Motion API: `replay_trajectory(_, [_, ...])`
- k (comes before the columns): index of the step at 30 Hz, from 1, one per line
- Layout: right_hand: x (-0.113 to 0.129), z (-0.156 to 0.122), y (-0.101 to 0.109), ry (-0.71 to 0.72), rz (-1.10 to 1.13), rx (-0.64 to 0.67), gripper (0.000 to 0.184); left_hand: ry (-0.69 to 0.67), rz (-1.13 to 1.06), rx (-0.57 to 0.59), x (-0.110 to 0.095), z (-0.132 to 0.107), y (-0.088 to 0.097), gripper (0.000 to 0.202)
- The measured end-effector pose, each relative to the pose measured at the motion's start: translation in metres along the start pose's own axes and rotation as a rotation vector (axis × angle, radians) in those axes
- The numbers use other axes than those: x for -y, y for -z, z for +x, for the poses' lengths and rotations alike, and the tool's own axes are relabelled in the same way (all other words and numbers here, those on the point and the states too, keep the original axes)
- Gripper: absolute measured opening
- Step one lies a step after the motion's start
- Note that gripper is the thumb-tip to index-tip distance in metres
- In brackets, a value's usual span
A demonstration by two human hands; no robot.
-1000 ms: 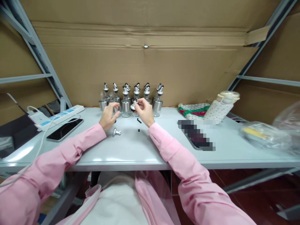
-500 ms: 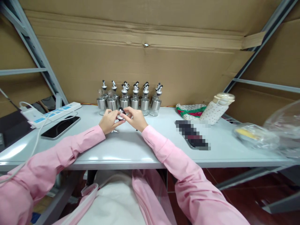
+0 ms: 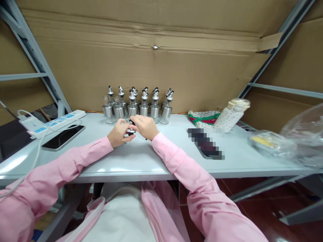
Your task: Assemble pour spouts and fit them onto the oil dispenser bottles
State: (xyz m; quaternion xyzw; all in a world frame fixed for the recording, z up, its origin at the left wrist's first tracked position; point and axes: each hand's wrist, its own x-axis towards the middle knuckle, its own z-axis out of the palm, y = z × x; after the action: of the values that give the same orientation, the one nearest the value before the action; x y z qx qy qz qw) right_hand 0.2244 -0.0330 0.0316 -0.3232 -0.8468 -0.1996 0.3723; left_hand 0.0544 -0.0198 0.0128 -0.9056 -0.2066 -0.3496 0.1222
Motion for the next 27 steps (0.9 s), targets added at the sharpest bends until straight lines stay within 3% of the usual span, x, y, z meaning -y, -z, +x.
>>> replay_trajectory(5, [0.0,0.0,0.003,-0.025,0.036,-0.04,0.062,-0.03,-0.059,0.038,-0.002,0.001,-0.003,0.021])
replay_trajectory(9, [-0.003,-0.002,0.003,-0.262,0.142,-0.209,0.064,-0.105,0.002,0.056,0.015,-0.003,-0.004,0.014])
replay_trajectory(11, [-0.007,-0.003,0.004,-0.345,0.105,-0.212,0.058,-0.07,0.024,0.011,0.024,-0.006,-0.002,0.017])
replay_trajectory(15, [-0.021,-0.002,0.002,-0.438,-0.036,0.0,0.038,-0.004,0.062,-0.014,0.027,-0.005,0.006,0.013])
replay_trajectory(20, [-0.047,-0.008,-0.008,-0.54,-0.016,0.178,0.009,-0.072,0.058,0.049,0.016,-0.001,0.012,0.019])
replay_trajectory(27, [-0.078,-0.022,-0.015,-0.52,0.013,0.375,0.005,-0.062,0.086,0.077,0.018,-0.002,0.013,0.023])
